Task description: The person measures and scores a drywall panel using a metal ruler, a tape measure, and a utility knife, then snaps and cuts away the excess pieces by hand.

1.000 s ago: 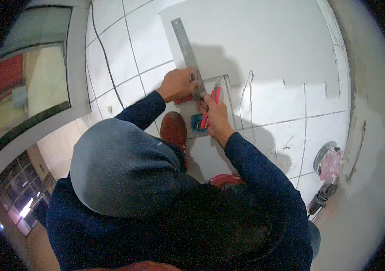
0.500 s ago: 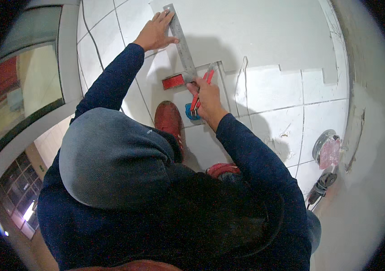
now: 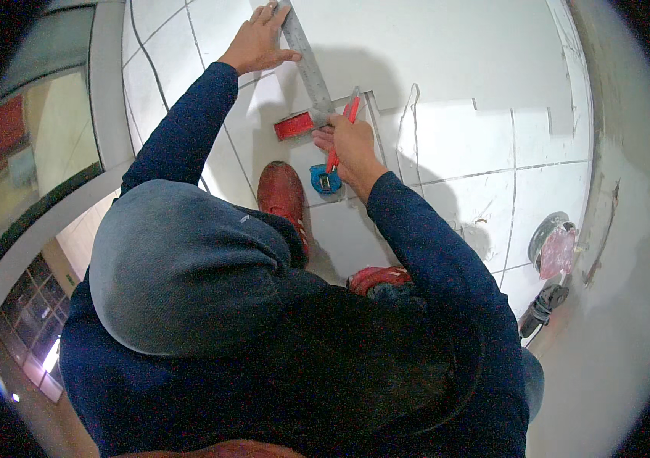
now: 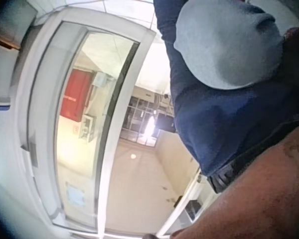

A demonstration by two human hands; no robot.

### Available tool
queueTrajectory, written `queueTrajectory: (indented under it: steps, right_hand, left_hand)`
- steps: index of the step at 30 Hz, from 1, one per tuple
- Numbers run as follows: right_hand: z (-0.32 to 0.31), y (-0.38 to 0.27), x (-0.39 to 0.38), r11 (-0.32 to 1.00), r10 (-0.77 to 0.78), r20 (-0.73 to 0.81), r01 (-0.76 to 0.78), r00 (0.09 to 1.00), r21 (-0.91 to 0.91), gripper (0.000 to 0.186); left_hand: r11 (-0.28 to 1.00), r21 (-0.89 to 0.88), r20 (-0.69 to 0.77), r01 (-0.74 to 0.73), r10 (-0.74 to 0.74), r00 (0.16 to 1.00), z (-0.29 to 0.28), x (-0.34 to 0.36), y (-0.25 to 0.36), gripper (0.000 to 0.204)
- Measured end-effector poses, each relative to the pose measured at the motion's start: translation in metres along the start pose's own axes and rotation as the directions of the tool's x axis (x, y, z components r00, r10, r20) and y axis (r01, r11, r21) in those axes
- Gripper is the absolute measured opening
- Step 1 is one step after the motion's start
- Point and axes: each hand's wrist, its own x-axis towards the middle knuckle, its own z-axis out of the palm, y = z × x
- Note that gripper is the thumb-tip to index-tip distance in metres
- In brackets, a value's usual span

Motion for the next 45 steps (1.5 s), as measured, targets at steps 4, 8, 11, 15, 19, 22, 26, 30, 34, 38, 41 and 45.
queueTrajectory:
  steps: [4,8,11,15,19,22,26,30,34,38,41,45]
  right_hand:
    - [-0.005,0.008,0.000,0.994,-0.011,0.026,0.008,1.000,0.109,0.034]
    - [-0.005,0.008,-0.001,0.995,-0.039,0.047,0.035,0.998,0.090,0.033]
    - [-0.002,0.011,-0.001,0.999,-0.038,0.050,0.037,0.998,0.029,0.032]
    - [-0.004,0.017,0.001,0.994,-0.092,0.063,0.088,0.994,0.060,0.031]
    - [-0.004,0.016,-0.001,0.995,-0.095,0.047,0.093,0.994,0.048,0.029]
    - [0.000,0.017,-0.005,0.993,-0.108,0.025,0.107,0.994,0.049,0.030]
    - [-0.009,0.013,0.002,0.994,-0.093,0.049,0.090,0.994,0.056,0.033]
    - [-0.007,0.009,0.002,0.996,-0.079,0.036,0.078,0.996,0.035,0.033]
    - [-0.003,0.004,0.002,0.998,-0.053,0.039,0.052,0.998,0.022,0.032]
    - [-0.002,0.002,0.004,0.999,-0.035,0.031,0.036,0.999,-0.031,0.031]
    - [0.000,0.003,0.007,0.999,-0.043,-0.009,0.043,0.999,-0.002,0.031]
    - [0.002,0.001,0.003,0.998,-0.065,-0.005,0.065,0.998,-0.019,0.031]
  left_hand:
    - [1.000,-0.016,-0.025,-0.025,0.025,0.999,-0.006,-0.002,0.004,0.107]
    - [0.990,-0.113,-0.068,-0.079,0.072,0.995,0.000,0.000,-0.006,0.097]
    - [0.986,-0.135,-0.105,-0.098,0.084,0.991,0.019,-0.001,-0.016,0.105]
    - [0.979,-0.171,-0.126,-0.109,0.088,0.988,0.020,-0.002,-0.012,0.107]
    - [0.980,-0.175,-0.093,-0.091,0.076,0.993,0.016,-0.002,-0.008,0.107]
    - [0.981,-0.171,-0.092,-0.093,0.078,0.993,0.014,-0.003,-0.013,0.106]
    - [0.983,-0.175,-0.067,-0.058,0.046,0.997,0.009,-0.005,-0.002,0.107]
    - [0.982,-0.184,-0.033,-0.046,0.041,0.999,0.007,-0.004,-0.004,0.108]
    - [0.979,-0.195,-0.069,-0.052,0.039,0.997,0.013,-0.001,-0.011,0.109]
    - [0.974,-0.218,-0.050,-0.064,0.054,0.997,0.007,0.000,-0.007,0.109]
    - [0.978,-0.201,-0.022,-0.046,0.043,0.999,0.004,-0.001,-0.004,0.110]
    - [0.981,-0.178,-0.035,-0.071,0.066,0.997,0.008,0.004,-0.012,0.113]
